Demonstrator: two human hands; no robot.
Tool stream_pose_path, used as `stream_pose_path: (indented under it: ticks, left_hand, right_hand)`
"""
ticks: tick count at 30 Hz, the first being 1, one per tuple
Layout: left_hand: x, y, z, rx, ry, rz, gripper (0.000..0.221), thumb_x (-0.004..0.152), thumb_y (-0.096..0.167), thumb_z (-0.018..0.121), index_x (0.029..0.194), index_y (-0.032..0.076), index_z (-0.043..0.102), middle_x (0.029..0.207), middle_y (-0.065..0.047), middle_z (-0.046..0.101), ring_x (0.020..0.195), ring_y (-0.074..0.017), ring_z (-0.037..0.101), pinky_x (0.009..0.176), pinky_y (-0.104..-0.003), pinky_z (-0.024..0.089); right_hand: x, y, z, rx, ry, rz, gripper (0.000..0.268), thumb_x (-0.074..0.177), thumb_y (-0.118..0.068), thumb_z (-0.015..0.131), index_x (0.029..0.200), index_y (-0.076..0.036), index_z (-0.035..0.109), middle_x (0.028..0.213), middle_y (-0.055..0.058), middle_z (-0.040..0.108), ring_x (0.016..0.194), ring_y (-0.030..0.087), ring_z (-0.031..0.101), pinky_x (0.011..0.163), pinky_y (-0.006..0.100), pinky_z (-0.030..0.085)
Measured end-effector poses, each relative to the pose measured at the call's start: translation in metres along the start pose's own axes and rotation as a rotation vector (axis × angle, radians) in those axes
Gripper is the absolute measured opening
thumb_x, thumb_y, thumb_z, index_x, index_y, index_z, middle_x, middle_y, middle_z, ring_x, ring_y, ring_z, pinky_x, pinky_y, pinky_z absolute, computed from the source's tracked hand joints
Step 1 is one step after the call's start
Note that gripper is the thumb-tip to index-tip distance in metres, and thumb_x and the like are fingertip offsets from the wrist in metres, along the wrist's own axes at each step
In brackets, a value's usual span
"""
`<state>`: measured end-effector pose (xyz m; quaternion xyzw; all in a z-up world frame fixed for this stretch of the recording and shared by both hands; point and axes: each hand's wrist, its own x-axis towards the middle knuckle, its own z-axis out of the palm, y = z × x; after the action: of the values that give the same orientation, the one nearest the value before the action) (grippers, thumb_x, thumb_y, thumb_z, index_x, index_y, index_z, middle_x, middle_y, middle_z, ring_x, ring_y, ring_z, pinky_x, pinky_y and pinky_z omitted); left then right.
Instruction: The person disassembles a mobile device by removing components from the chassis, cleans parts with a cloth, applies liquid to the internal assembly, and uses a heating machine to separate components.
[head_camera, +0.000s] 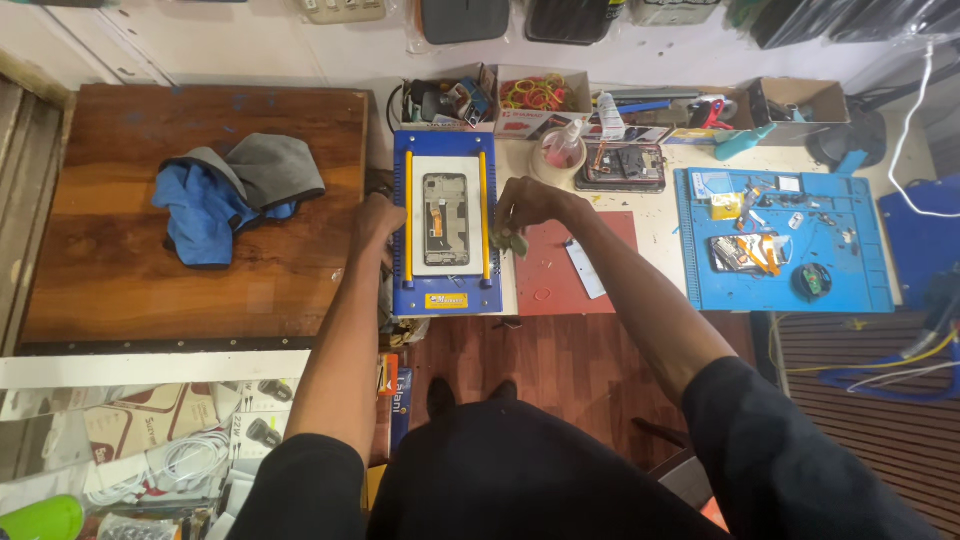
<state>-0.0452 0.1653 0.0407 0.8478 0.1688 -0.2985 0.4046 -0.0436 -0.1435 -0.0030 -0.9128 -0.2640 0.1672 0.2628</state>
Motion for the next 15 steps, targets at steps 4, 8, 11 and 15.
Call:
stream_pose_path:
  ticks: [4, 8, 11, 15]
  left_hand:
    - [-0.005, 0.006, -0.003, -0.004, 0.022, -0.013, 0.035, 0.093, 0.009, 0.06, 0.124, -0.007, 0.064, 0.125, -0.033, 0.063, 0.092, -0.0562, 0.069, 0.058, -0.057, 0.06]
    - [-0.011, 0.006, -0.004, 0.002, 0.028, 0.014, 0.037, 0.093, 0.011, 0.062, 0.126, -0.006, 0.063, 0.125, -0.032, 0.063, 0.094, -0.0527, 0.07, 0.057, -0.056, 0.06]
    - [-0.012, 0.004, -0.005, 0.026, 0.038, 0.014, 0.036, 0.094, 0.01, 0.06, 0.126, -0.007, 0.063, 0.123, -0.032, 0.066, 0.092, -0.0504, 0.072, 0.056, -0.053, 0.06]
    - [-0.01, 0.004, -0.002, 0.052, 0.062, 0.03, 0.034, 0.094, 0.008, 0.058, 0.123, -0.008, 0.064, 0.119, -0.033, 0.067, 0.087, -0.0484, 0.075, 0.053, -0.049, 0.061]
  right_hand:
    - [0.006, 0.013, 0.0, 0.49, 0.35, 0.33, 0.016, 0.077, -0.005, 0.07, 0.091, -0.006, 0.078, 0.087, 0.009, 0.077, 0.069, 0.015, 0.075, 0.062, 0.035, 0.065]
    - [0.04, 0.018, 0.017, 0.079, 1.011, 0.097, 0.011, 0.075, -0.007, 0.084, 0.079, 0.002, 0.078, 0.076, 0.012, 0.08, 0.065, 0.022, 0.076, 0.083, 0.043, 0.052]
    - [0.051, 0.013, 0.028, 0.192, 0.931, 0.141, 0.007, 0.082, -0.007, 0.076, 0.082, -0.001, 0.079, 0.076, 0.013, 0.076, 0.064, 0.02, 0.075, 0.065, 0.033, 0.06]
    - [0.044, 0.008, 0.024, 0.124, 0.766, 0.175, 0.013, 0.089, -0.006, 0.069, 0.081, -0.004, 0.079, 0.072, 0.011, 0.074, 0.062, 0.021, 0.074, 0.065, 0.034, 0.059]
